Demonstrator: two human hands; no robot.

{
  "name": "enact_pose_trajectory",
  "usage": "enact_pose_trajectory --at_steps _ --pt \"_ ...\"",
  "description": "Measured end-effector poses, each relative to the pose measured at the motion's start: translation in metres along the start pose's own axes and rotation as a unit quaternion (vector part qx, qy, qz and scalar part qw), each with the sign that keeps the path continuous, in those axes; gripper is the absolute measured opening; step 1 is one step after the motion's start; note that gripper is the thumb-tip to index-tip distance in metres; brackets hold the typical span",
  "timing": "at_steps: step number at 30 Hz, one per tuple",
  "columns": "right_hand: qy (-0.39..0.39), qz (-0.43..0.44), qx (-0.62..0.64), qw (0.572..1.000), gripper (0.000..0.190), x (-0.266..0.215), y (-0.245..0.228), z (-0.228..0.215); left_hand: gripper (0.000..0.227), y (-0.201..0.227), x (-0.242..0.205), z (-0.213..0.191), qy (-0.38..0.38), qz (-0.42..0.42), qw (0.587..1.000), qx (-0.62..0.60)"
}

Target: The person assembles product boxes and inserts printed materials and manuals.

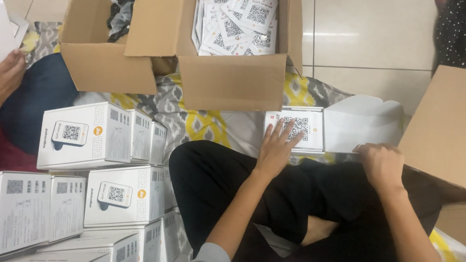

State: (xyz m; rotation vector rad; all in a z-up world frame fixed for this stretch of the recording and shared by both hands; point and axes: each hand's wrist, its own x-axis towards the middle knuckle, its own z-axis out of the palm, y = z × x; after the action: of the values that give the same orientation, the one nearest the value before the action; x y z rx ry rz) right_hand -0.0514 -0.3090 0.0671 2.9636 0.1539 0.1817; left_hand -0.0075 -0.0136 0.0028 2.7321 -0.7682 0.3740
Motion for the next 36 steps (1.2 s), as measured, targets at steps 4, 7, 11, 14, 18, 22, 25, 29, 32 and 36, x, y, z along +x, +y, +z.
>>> enact_pose_trajectory --at_steps 4,7,11,14,18,22,25,29,32,36 --pt "0.083 -0.055 0.0 0.995 0.013 0.006 -0.008 -0.041 0.051 0.0 0.007 -0.027 -0.035 -0.023 0.994 -0.1" --pt "0.073 -0.07 0.085 0.991 0.012 0.012 -0.031 -0.091 0.041 0.002 0.005 -0.027 0.0 -0.011 0.992 -0.128" --pt "0.084 -0.138 0.008 0.987 0.017 0.02 -0.069 -0.12 0.06 0.012 0.008 -0.061 0.041 0.033 0.977 -0.209" --pt "0.086 -0.193 0.007 0.977 0.015 0.02 -0.098 -0.118 0.067 0.023 0.006 -0.066 0.027 0.075 0.947 -0.312" --pt "0.119 -0.292 0.051 0.948 0.025 -0.002 -0.131 -0.122 0.022 0.026 -0.005 -0.015 0.074 0.059 0.895 -0.435" --pt "0.232 -0.43 0.268 0.83 0.053 -0.004 -0.09 -0.162 0.02 0.029 0.001 -0.022 0.063 -0.056 0.91 -0.405" --pt "0.046 0.009 0.628 0.777 0.033 -0.003 -0.031 -0.091 0.025 0.025 -0.003 -0.02 0.035 -0.134 0.924 -0.356" --pt "0.229 0.057 0.523 0.819 0.04 0.105 -0.04 -0.089 0.037 0.03 -0.013 -0.005 0.053 -0.195 0.876 -0.437" --pt "-0.006 0.125 0.583 0.803 0.055 0.132 -0.054 0.011 0.037 0.046 -0.026 0.01 0.07 -0.213 0.889 -0.399" --pt "-0.037 0.227 0.645 0.729 0.066 0.115 -0.078 0.072 0.054 0.065 -0.031 0.015 0.178 -0.158 0.895 -0.378"
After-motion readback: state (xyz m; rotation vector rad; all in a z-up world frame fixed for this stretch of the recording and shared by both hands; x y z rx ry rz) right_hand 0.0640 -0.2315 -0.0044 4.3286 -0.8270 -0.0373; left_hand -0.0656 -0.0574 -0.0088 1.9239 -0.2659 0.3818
